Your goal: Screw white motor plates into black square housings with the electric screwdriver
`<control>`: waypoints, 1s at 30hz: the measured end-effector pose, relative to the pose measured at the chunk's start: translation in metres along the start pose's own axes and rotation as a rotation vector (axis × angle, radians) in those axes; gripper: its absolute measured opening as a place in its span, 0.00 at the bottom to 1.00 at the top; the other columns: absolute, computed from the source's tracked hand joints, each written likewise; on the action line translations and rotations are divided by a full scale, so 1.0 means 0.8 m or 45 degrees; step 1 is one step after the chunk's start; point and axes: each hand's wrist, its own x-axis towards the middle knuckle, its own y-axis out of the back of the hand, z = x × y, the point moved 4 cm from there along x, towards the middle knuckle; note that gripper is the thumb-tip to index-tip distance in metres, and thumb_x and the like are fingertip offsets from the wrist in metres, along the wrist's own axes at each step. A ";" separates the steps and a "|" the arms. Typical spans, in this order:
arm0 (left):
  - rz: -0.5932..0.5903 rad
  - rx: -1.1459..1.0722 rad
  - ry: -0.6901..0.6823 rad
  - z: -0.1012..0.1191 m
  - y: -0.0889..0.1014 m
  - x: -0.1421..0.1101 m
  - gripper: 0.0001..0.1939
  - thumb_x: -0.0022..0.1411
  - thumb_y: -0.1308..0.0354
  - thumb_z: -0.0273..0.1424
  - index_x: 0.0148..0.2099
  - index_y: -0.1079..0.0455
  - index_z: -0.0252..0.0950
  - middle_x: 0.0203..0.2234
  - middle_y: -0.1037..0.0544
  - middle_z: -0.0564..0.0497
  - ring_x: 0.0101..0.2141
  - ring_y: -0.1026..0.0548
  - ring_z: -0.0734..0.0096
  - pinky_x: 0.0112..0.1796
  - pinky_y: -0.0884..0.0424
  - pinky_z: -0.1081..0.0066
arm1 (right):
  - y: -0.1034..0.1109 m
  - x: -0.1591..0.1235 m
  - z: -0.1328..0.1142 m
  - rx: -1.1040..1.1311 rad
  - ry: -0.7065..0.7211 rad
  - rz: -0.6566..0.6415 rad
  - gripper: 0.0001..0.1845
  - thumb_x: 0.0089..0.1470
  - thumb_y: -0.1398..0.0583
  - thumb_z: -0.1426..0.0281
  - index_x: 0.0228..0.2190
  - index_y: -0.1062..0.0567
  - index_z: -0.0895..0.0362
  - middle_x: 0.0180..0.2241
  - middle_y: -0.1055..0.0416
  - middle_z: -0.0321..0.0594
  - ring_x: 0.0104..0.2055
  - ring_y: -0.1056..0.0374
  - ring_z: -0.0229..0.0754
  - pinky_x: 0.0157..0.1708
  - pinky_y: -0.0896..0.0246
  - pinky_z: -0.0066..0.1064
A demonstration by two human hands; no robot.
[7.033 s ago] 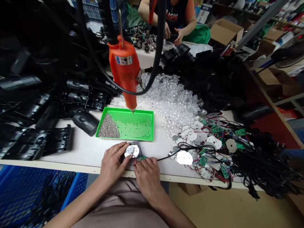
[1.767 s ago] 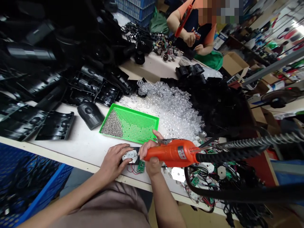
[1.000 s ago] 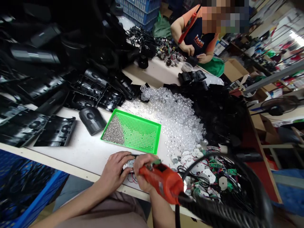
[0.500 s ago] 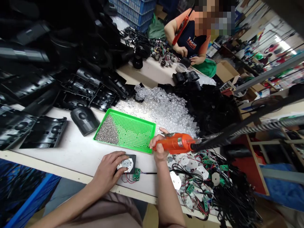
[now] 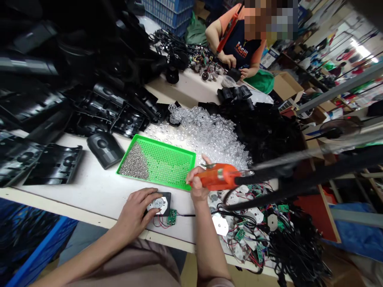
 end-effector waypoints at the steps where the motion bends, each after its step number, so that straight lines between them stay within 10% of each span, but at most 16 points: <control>1: -0.007 0.001 -0.001 0.001 0.000 0.000 0.13 0.67 0.47 0.35 0.52 0.32 0.41 0.48 0.25 0.45 0.49 0.30 0.57 0.47 0.35 0.59 | -0.003 -0.002 -0.014 0.041 0.024 0.029 0.25 0.48 0.39 0.51 0.44 0.32 0.51 0.16 0.42 0.24 0.14 0.46 0.34 0.15 0.46 0.26; 6: -0.015 0.004 -0.008 0.002 0.003 0.001 0.14 0.67 0.47 0.35 0.53 0.31 0.40 0.48 0.25 0.45 0.49 0.29 0.58 0.47 0.35 0.59 | -0.031 -0.034 -0.060 0.232 -0.012 -0.058 0.29 0.50 0.42 0.45 0.49 0.33 0.47 0.16 0.44 0.24 0.12 0.50 0.33 0.14 0.46 0.28; 14: -0.010 -0.007 -0.017 0.004 0.001 -0.001 0.14 0.67 0.46 0.33 0.54 0.32 0.39 0.49 0.26 0.44 0.49 0.29 0.58 0.47 0.36 0.59 | -0.050 -0.072 -0.037 0.237 -0.101 -0.048 0.35 0.47 0.37 0.46 0.52 0.35 0.49 0.15 0.41 0.23 0.12 0.48 0.33 0.16 0.46 0.28; 30: -0.038 -0.040 0.032 0.005 0.002 0.000 0.13 0.66 0.46 0.31 0.53 0.32 0.40 0.48 0.26 0.45 0.49 0.30 0.58 0.47 0.36 0.59 | -0.053 -0.081 -0.020 0.141 -0.103 -0.346 0.14 0.52 0.38 0.54 0.35 0.31 0.48 0.16 0.40 0.27 0.14 0.46 0.35 0.16 0.44 0.29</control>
